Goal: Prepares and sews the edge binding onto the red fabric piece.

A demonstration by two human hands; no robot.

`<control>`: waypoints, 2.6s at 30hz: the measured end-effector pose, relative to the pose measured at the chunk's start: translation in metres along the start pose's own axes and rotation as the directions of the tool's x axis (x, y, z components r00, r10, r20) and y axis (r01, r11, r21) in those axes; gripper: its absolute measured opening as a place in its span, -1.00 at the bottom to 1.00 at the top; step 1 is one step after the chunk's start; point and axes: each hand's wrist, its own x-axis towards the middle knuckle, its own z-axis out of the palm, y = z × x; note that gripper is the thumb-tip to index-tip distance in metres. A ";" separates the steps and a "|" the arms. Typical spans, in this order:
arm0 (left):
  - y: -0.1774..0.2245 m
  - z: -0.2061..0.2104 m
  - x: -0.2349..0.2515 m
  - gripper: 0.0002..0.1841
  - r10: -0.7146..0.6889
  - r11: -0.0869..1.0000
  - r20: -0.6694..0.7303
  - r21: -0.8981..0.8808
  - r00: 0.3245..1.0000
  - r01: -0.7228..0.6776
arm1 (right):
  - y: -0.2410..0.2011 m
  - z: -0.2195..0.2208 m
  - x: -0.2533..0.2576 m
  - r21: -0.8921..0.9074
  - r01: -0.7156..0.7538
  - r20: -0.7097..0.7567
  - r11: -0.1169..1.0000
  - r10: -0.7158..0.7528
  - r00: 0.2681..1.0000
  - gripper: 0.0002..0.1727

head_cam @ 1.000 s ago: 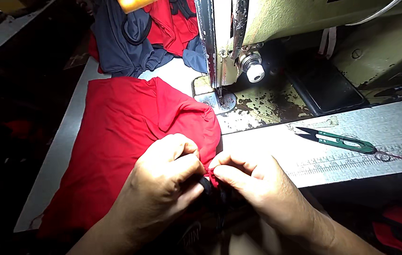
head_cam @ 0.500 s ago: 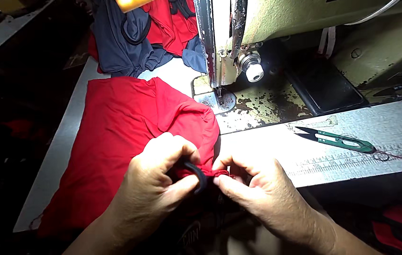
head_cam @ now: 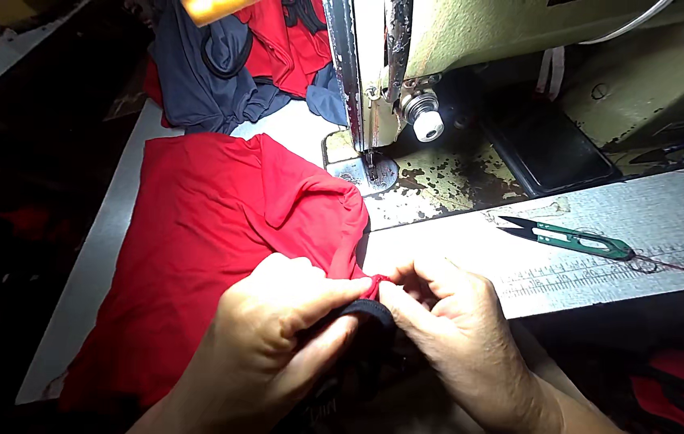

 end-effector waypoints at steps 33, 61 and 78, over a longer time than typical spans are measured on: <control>-0.020 0.004 0.048 -0.88 -0.053 0.960 0.340 -0.240 0.939 0.141 | 0.001 -0.011 0.004 -0.106 -0.015 0.065 0.994 0.022 0.998 -0.85; -0.056 0.058 0.043 -0.73 -0.108 0.994 0.126 0.050 0.986 0.102 | 0.014 -0.047 0.104 -0.521 0.145 0.342 0.841 0.050 0.938 -0.81; -0.048 0.056 0.048 -0.71 -0.229 0.922 0.181 0.355 0.956 0.153 | 0.043 -0.025 0.029 -0.618 0.297 0.189 0.728 -0.229 0.955 -0.78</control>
